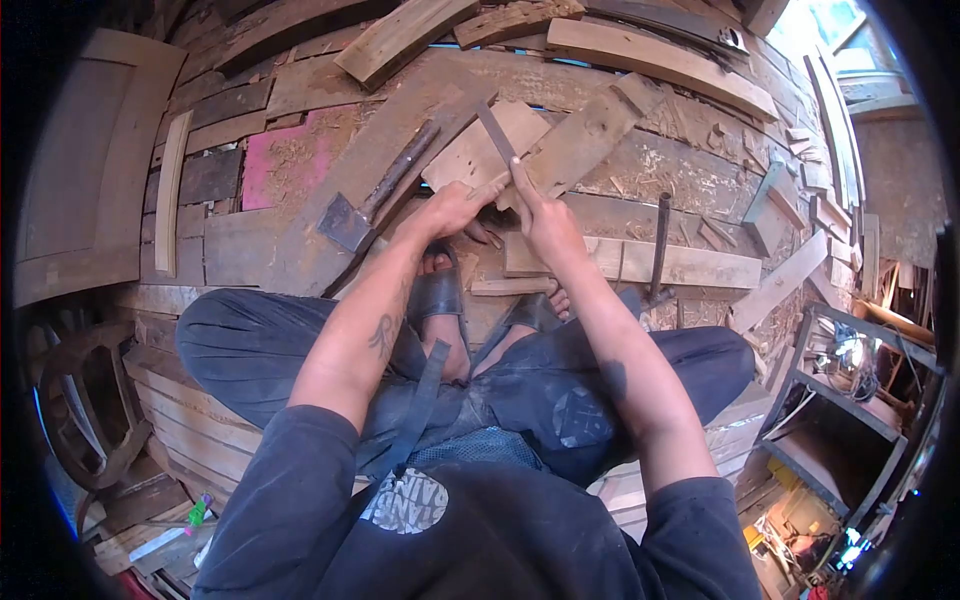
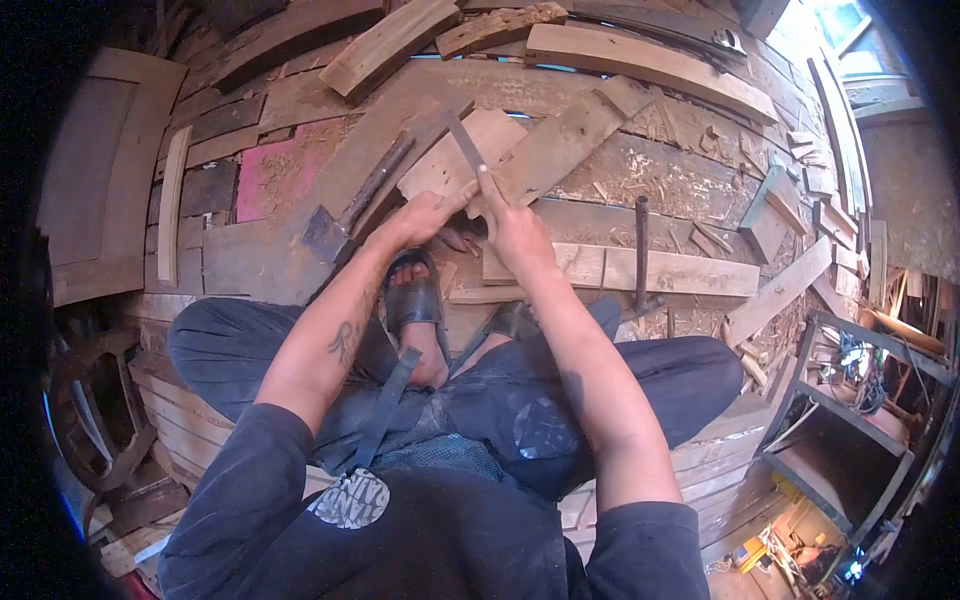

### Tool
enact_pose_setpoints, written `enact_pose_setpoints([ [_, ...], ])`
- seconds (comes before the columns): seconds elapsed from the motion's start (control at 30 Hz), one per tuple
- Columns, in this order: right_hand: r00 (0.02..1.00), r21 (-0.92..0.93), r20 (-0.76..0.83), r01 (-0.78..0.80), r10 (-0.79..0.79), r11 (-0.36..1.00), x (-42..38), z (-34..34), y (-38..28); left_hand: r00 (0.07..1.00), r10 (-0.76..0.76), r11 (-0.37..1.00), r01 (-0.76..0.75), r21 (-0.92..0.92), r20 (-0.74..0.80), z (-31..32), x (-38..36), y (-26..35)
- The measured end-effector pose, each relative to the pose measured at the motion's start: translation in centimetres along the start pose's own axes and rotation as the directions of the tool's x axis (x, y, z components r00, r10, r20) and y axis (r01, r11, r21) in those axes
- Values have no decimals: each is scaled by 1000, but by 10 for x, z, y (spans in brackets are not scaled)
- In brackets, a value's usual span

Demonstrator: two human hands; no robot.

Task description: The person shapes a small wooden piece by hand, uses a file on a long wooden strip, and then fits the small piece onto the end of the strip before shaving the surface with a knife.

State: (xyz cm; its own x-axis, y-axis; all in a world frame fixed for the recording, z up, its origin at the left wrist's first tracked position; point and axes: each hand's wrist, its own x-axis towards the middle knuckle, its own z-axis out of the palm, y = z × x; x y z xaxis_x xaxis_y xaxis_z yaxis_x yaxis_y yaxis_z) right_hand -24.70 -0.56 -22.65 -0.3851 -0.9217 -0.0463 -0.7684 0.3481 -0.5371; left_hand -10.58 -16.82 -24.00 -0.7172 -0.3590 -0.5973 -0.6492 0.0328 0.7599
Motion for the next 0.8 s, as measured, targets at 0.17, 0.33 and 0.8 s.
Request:
enact_pose_setpoints([
  [0.17, 992, -28, 122, -30, 33, 999, -72, -12, 40, 989, -59, 988, 77, -131, 133, 2, 12, -9],
  [0.33, 997, 12, 73, 25, -26, 1000, -74, -11, 52, 1000, 15, 1000, -15, 15, 21, 3, 14, -15],
  [0.8, 938, 161, 287, -245, 192, 956, -107, -32, 44, 999, 29, 994, -32, 102, 26, 2, 6, -5],
])
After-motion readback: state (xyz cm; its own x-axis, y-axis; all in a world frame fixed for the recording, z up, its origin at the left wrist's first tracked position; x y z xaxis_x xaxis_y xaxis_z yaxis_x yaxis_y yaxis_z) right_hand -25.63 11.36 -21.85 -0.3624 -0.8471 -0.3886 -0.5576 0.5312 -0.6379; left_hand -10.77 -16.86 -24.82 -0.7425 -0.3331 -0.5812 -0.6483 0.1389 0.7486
